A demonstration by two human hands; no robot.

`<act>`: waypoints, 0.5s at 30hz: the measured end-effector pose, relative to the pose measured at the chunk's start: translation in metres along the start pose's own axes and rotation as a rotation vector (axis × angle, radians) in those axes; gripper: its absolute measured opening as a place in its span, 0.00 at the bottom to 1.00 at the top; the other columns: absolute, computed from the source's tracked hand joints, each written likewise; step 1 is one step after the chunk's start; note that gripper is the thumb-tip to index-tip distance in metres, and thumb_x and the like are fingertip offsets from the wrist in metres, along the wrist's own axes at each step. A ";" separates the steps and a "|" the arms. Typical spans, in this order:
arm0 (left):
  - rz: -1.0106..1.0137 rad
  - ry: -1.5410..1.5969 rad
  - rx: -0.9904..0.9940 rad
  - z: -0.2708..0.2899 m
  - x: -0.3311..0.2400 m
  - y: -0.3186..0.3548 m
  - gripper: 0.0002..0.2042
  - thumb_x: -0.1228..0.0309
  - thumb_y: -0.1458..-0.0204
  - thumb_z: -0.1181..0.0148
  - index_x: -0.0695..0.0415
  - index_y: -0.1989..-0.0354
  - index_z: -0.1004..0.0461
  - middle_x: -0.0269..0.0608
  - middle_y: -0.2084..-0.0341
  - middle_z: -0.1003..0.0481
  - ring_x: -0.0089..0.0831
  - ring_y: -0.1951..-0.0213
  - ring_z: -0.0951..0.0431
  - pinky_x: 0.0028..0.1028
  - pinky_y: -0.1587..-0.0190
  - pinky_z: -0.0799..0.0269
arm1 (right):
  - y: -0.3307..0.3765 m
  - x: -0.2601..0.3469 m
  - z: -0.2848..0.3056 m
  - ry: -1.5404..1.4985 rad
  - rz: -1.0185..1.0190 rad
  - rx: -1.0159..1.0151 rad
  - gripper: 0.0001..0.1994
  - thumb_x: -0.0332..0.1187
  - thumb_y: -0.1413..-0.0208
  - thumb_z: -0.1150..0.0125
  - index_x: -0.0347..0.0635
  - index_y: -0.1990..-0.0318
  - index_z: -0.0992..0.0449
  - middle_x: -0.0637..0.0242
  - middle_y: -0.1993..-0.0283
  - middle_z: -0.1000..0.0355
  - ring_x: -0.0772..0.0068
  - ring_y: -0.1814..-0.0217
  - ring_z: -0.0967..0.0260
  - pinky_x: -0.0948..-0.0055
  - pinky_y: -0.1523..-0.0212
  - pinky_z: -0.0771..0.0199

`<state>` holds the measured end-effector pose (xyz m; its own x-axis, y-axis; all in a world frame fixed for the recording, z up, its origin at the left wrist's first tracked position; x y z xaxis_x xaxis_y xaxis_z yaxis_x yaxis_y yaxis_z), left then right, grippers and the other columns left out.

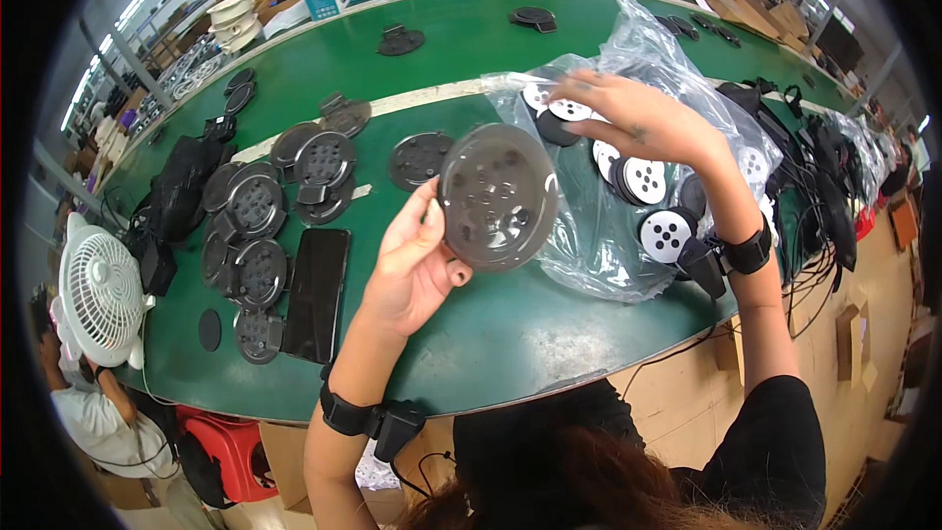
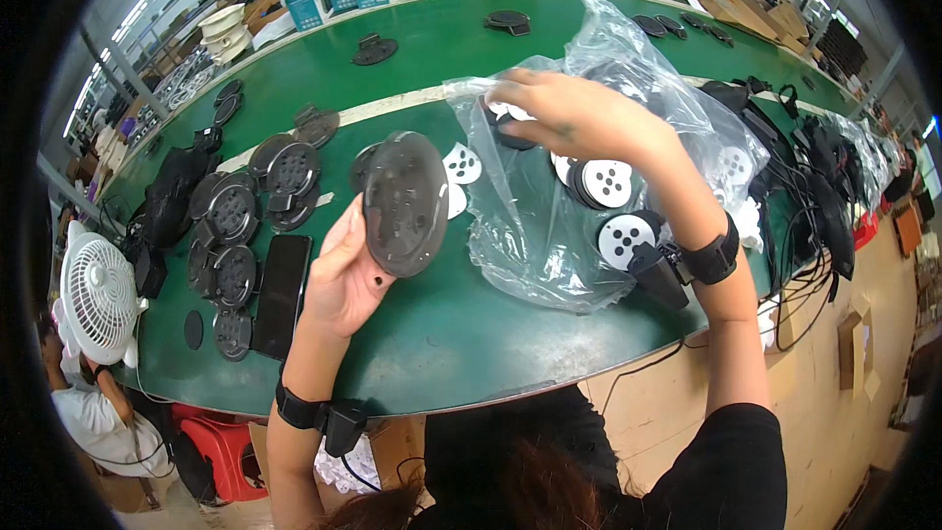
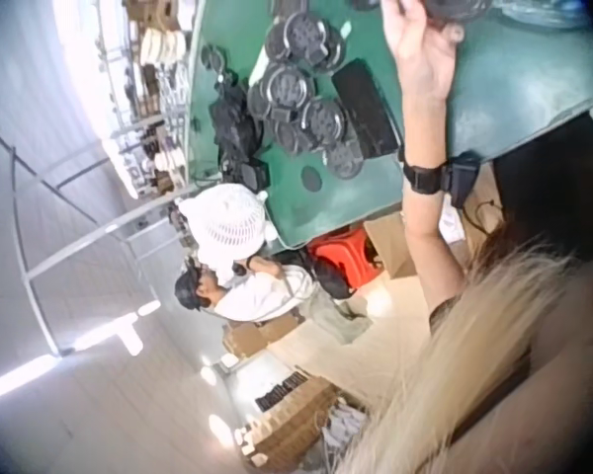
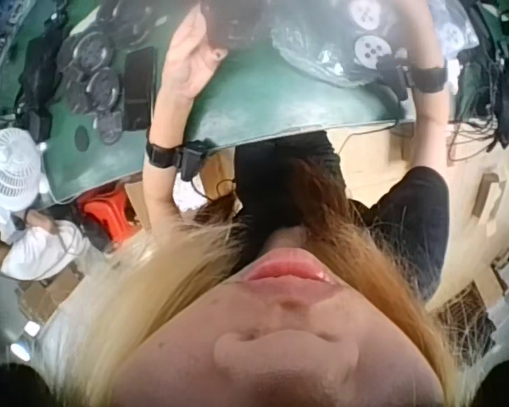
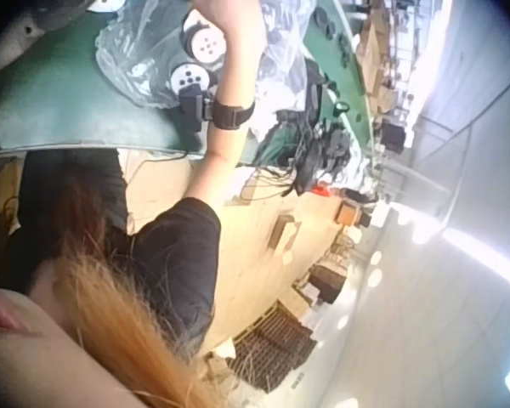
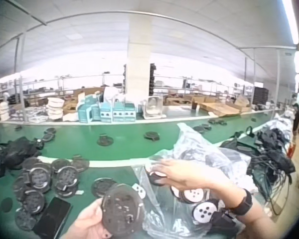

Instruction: The person is applying white adhesive gaskets or stickers to round black plastic components on a factory assembly line.

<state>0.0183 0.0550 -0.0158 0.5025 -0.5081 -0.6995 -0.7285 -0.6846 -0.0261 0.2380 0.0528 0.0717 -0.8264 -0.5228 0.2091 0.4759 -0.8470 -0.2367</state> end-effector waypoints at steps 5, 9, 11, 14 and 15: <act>-0.010 -0.017 0.037 -0.001 0.001 0.002 0.15 0.70 0.42 0.54 0.52 0.50 0.48 0.43 0.59 0.32 0.28 0.67 0.26 0.23 0.76 0.30 | 0.068 -0.058 -0.034 0.223 -0.585 0.479 0.26 0.43 0.58 0.34 0.35 0.54 0.33 0.54 0.55 0.33 0.52 0.52 0.35 0.62 0.53 0.34; -0.021 -0.038 0.054 -0.005 0.002 0.002 0.13 0.72 0.43 0.55 0.50 0.53 0.49 0.44 0.58 0.33 0.30 0.65 0.27 0.25 0.75 0.30 | 0.080 -0.054 -0.039 0.367 -0.500 0.259 0.26 0.41 0.64 0.31 0.32 0.61 0.33 0.54 0.59 0.34 0.52 0.53 0.35 0.61 0.53 0.34; -0.016 -0.057 0.072 -0.007 0.001 0.001 0.13 0.74 0.43 0.56 0.49 0.52 0.48 0.44 0.57 0.33 0.30 0.63 0.28 0.27 0.74 0.30 | 0.079 -0.046 -0.034 0.411 -0.426 0.158 0.24 0.38 0.65 0.32 0.32 0.63 0.33 0.54 0.62 0.35 0.52 0.54 0.36 0.61 0.54 0.35; -0.018 -0.072 0.039 -0.006 0.000 0.002 0.13 0.74 0.43 0.57 0.48 0.51 0.48 0.43 0.58 0.33 0.29 0.63 0.29 0.28 0.72 0.31 | 0.077 -0.040 -0.024 0.426 -0.411 0.066 0.17 0.31 0.65 0.33 0.30 0.69 0.30 0.53 0.63 0.33 0.54 0.56 0.32 0.62 0.57 0.29; -0.018 -0.070 0.037 -0.006 0.000 0.003 0.13 0.74 0.43 0.57 0.48 0.51 0.48 0.43 0.58 0.33 0.29 0.63 0.29 0.28 0.72 0.31 | 0.077 -0.040 -0.022 0.433 -0.431 0.077 0.17 0.31 0.65 0.33 0.30 0.69 0.30 0.53 0.63 0.33 0.54 0.56 0.32 0.62 0.57 0.29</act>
<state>0.0192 0.0500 -0.0111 0.4830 -0.4568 -0.7471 -0.7369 -0.6729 -0.0649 0.3009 0.0108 0.0243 -0.9887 -0.0592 -0.1380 0.0791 -0.9864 -0.1441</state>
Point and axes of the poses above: each hand's wrist, its own y-axis away from the middle knuckle, its own z-axis out of the back of the hand, x = y × z, the point moved 5 cm from there along -y, towards the middle knuckle
